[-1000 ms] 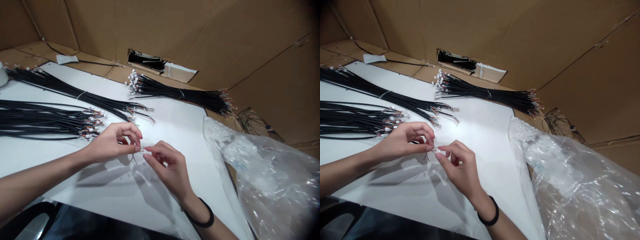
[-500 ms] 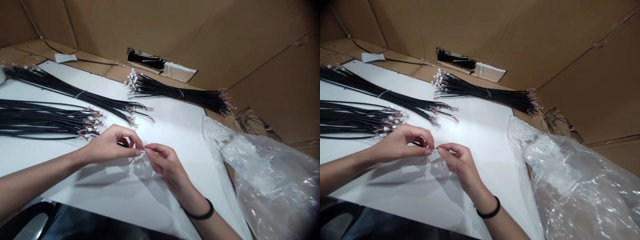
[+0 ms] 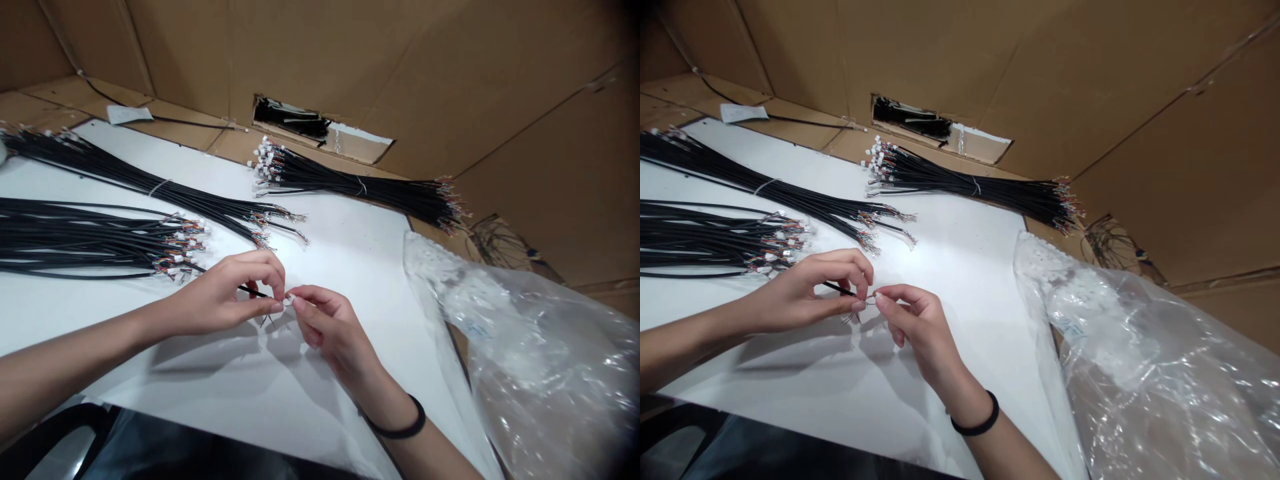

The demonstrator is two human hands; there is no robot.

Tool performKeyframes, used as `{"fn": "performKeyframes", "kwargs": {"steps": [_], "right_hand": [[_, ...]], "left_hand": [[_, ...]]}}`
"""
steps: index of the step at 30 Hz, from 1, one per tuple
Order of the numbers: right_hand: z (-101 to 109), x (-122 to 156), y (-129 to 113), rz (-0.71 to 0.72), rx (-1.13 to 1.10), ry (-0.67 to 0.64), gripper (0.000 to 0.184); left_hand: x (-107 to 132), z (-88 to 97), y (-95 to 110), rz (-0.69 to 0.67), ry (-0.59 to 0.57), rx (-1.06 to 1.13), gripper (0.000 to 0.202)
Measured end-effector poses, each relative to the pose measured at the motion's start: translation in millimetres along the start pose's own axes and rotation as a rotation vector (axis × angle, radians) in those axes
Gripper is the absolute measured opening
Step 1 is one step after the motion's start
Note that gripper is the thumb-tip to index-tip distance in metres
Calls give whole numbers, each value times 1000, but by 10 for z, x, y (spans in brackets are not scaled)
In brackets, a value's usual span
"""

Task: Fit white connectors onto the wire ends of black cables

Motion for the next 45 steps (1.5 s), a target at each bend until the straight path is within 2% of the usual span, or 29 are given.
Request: {"fn": "performKeyframes", "kwargs": {"steps": [3, 7, 10, 14, 22, 25, 31, 37, 39, 45], "right_hand": [[-36, 4, -24, 27, -10, -9, 26], [-83, 11, -44, 54, -29, -18, 25], [-117, 13, -36, 60, -49, -35, 23], [-148, 19, -20, 67, -69, -57, 23], [-169, 47, -52, 90, -93, -63, 21], [-138, 39, -56, 70, -90, -33, 22], [-23, 3, -34, 31, -133, 57, 24], [-23, -4, -6, 27, -180, 42, 24], [-26, -2, -8, 27, -173, 46, 25], [-61, 12, -30, 33, -139, 48, 27]], "left_hand": [[8, 6, -42, 56, 9, 23, 8], [36, 36, -180, 218, 46, 128, 8], [51, 10, -269, 315, 26, 229, 9], [51, -8, -311, 354, 10, 287, 11], [54, -2, -304, 352, 32, 265, 8], [37, 32, -230, 289, 68, 213, 6], [23, 92, 105, -39, 123, -25, 15], [134, 95, 382, -320, 236, -386, 26], [174, 81, 423, -358, 271, -481, 26], [199, -33, 369, -341, 274, -712, 10]]}}
Point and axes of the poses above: each hand's wrist, its own x-axis away from the middle knuckle, its own z-axis out of the back of the hand, y = z × x, the point moved 10 cm from there along -x, towards the middle knuckle, and after that the axes turned 10 degrees about x, right-handed, at the moved point
